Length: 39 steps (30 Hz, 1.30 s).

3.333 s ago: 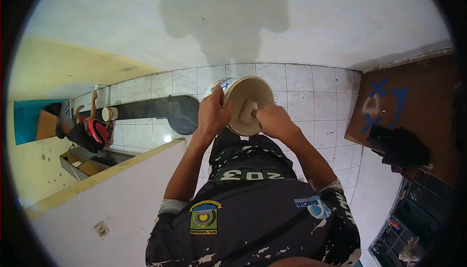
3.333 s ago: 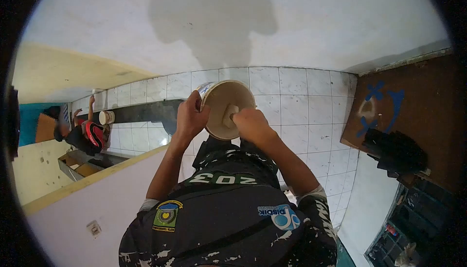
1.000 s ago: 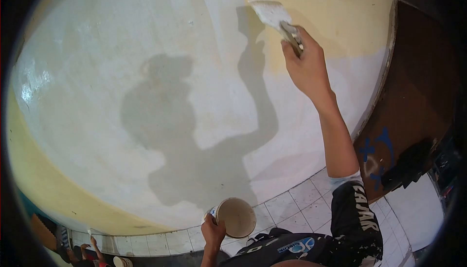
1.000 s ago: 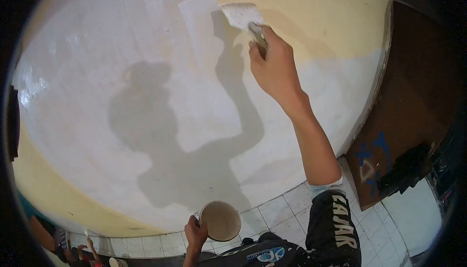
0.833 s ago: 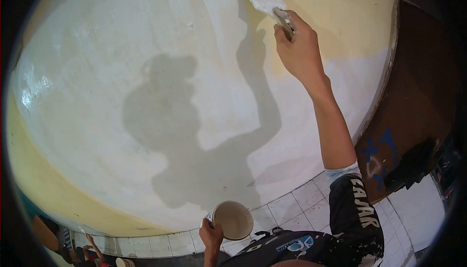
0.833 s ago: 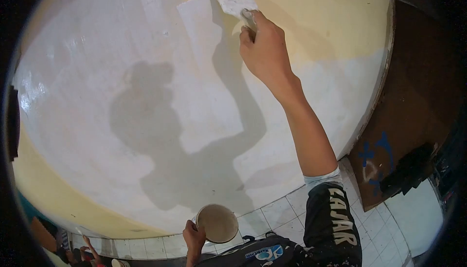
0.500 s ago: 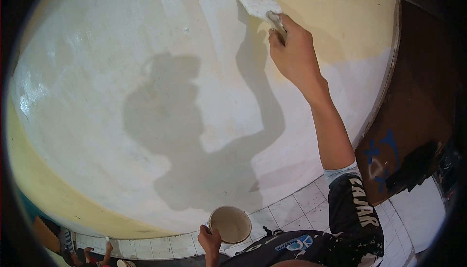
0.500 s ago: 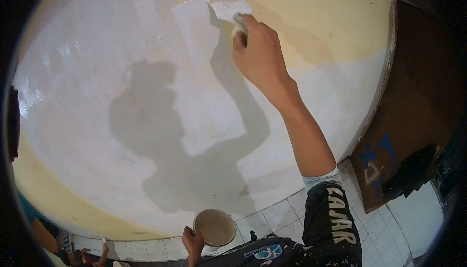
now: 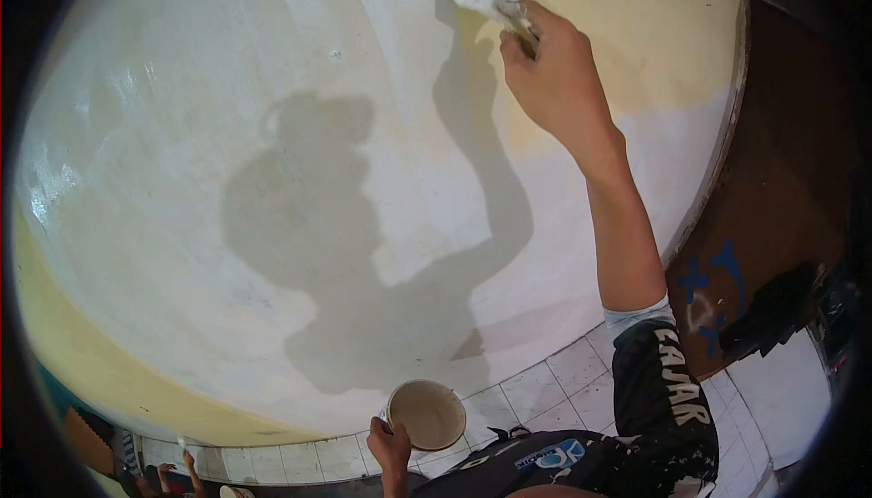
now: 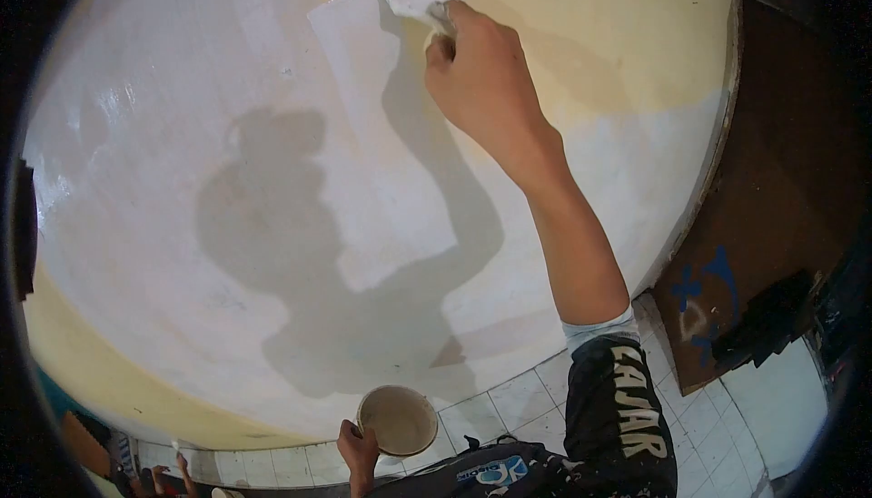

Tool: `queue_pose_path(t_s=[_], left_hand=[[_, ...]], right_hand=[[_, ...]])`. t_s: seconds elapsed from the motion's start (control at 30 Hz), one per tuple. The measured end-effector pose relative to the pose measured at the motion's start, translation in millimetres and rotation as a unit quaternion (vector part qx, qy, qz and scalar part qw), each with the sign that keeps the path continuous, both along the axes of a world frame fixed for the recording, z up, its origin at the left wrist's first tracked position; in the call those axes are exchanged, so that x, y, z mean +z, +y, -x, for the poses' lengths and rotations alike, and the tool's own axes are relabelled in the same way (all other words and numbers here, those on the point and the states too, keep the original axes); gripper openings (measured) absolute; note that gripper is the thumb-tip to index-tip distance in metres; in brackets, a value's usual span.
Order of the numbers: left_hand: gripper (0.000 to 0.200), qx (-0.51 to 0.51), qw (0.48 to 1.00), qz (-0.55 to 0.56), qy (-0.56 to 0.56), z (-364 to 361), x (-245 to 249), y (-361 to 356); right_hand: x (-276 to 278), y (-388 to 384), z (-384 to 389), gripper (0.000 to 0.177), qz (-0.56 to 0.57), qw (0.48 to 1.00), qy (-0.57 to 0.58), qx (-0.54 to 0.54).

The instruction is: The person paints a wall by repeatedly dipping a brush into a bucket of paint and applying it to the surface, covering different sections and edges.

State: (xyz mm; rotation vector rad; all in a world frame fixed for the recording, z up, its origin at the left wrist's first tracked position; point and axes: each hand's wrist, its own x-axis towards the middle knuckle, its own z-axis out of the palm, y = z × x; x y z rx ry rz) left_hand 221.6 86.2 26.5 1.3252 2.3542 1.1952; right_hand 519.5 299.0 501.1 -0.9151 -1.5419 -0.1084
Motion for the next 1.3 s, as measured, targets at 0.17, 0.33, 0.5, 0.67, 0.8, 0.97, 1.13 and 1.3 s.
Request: queue_pose_path(t_s=[0.17, 0.33, 0.5, 0.67, 0.8, 0.97, 1.13, 1.3], left_hand=[[0.022, 0.002, 1.0, 0.025, -0.007, -2.1, -2.3, 2.5], [0.021, -0.004, 1.0, 0.025, -0.017, -5.7, 1.3, 1.9], [0.022, -0.008, 0.999, 0.038, -0.001, -9.3, 1.4, 6.4], [0.022, -0.009, 0.999, 0.035, -0.002, -17.2, 6.9, 9.0], [0.022, -0.023, 1.0, 0.016, 0.002, -15.9, -0.4, 12.0], [0.022, -0.04, 0.999, 0.018, 0.005, -17.9, 3.7, 11.7], [0.024, -0.05, 0.998, 0.035, -0.003, -21.1, -1.1, 10.0], [0.023, -0.058, 0.998, 0.029, -0.007, -21.6, -7.2, 6.7]], right_hand=[[-42.9, -9.1, -12.1, 0.021, 0.048, 0.998, -0.037, 0.009], [-62.1, -23.2, -23.8, 0.021, 0.064, 0.997, -0.031, 0.01], [-18.5, -15.5, -23.2, 0.026, 0.043, 0.996, -0.069, -0.04], [-61.8, 9.8, -24.1, 0.03, 0.042, 0.995, -0.09, 0.01], [-144.1, -3.1, -23.5, 0.037, 0.152, 0.981, -0.118, -0.01], [-210.6, -31.3, -36.5, 0.036, 0.293, 0.95, -0.109, 0.012], [-205.3, -31.6, -41.8, 0.024, 0.303, 0.949, -0.073, 0.046], [-97.6, -9.7, -35.4, 0.021, 0.194, 0.973, -0.118, -0.043]])
